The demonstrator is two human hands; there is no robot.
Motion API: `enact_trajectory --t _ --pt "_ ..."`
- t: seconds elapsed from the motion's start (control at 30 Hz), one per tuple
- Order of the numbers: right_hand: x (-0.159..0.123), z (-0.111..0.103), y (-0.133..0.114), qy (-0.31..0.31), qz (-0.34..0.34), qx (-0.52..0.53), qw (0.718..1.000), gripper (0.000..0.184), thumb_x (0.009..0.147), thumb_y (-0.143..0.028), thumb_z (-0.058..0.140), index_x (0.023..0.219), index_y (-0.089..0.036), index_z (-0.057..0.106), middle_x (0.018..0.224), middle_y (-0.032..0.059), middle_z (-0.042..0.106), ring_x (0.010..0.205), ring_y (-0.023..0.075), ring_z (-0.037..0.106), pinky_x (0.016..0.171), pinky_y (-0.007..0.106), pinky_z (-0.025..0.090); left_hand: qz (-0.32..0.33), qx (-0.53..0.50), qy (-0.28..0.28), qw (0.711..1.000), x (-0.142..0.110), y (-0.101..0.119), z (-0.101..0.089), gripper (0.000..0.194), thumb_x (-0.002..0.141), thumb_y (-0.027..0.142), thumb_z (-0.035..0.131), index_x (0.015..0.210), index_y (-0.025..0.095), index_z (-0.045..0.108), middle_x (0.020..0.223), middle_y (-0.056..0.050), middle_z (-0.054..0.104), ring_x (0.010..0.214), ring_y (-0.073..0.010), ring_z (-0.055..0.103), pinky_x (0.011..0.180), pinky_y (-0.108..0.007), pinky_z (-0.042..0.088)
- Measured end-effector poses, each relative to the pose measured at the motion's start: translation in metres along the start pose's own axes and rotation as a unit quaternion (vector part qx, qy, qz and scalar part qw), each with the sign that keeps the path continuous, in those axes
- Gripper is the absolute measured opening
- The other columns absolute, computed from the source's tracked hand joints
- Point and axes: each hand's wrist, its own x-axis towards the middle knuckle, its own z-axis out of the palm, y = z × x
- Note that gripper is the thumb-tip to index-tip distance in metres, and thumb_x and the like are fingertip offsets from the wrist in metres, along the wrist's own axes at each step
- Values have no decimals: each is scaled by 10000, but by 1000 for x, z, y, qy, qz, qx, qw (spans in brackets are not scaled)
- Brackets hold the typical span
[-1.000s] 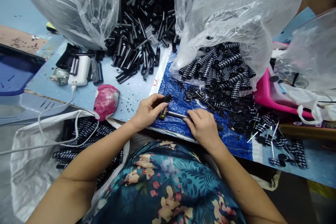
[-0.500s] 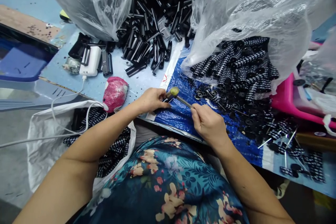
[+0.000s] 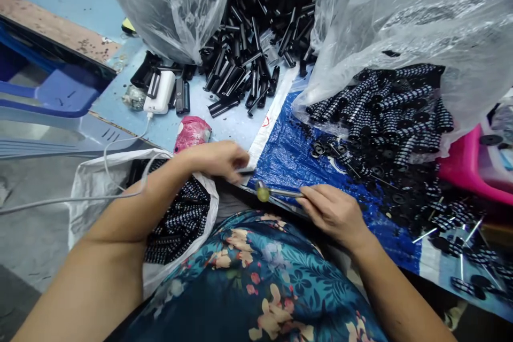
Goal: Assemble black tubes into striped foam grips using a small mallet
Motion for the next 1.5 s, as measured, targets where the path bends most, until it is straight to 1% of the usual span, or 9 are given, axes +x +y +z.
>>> enact_trajectory --t 0.1,0.2,0.33,0.57,0.77,1.0,1.23,1.37,1.5 --pt "-19 -8 18 43 49 -39 997 119 926 -292 682 1001 -213 728 933 67 748 805 189 676 764 319 514 -19 -100 -98 990 -43 -10 -21 213 605 393 874 679 258 726 545 12 582 488 -167 504 482 -271 345" --pt "-19 -7 25 28 91 -83 992 156 918 -356 688 947 -209 733 929 78 742 819 212 668 762 342 507 -23 -78 136 987 -38 -22 -28 180 621 348 847 733 257 739 694 -23 674 666 -217 615 632 -297 459" --pt "5 -6 28 18 120 -24 992 230 937 -422 650 996 -210 717 938 80 742 839 214 678 776 338 513 -69 87 426 898 21 -44 -37 125 663 183 725 636 217 607 752 -91 652 974 -307 614 912 -390 439" --pt "70 -19 71 139 274 -36 951 283 997 -384 460 1013 -201 676 857 64 742 720 198 682 703 302 469 -203 261 307 892 49 -52 -58 137 743 188 587 606 188 589 817 -200 686 1014 -435 632 900 -528 439" --pt "140 -16 92 -20 354 -188 916 333 1013 -407 413 1155 -159 584 915 146 740 829 283 700 734 351 455 -280 343 254 860 39 -38 -53 387 902 268 418 1124 84 676 1104 -273 693 1025 -431 651 821 -499 492" --pt "140 -2 103 -26 432 -159 887 358 930 -380 566 1187 -136 516 939 159 735 867 310 702 784 385 486 -247 335 286 863 36 -33 -46 300 891 244 411 922 121 683 1015 -232 693 951 -390 653 791 -469 481" --pt "82 -24 86 178 338 86 920 259 880 -398 629 1068 -222 660 955 48 726 731 186 655 751 338 513 -59 -219 417 880 25 -5 -7 241 755 316 666 670 202 472 651 -15 599 597 -146 549 585 -274 427" --pt "56 -21 60 292 373 383 793 307 784 -484 759 952 -232 706 861 -2 682 668 131 585 642 286 510 -5 -501 368 783 33 25 26 306 768 376 731 894 217 502 627 42 598 453 -84 462 461 -198 313" --pt "58 -8 31 338 429 587 598 449 709 -624 807 867 -225 675 792 -35 638 671 102 570 611 239 503 -3 -582 277 765 45 59 50 317 759 292 734 982 176 541 647 42 604 449 -65 485 449 -174 330"
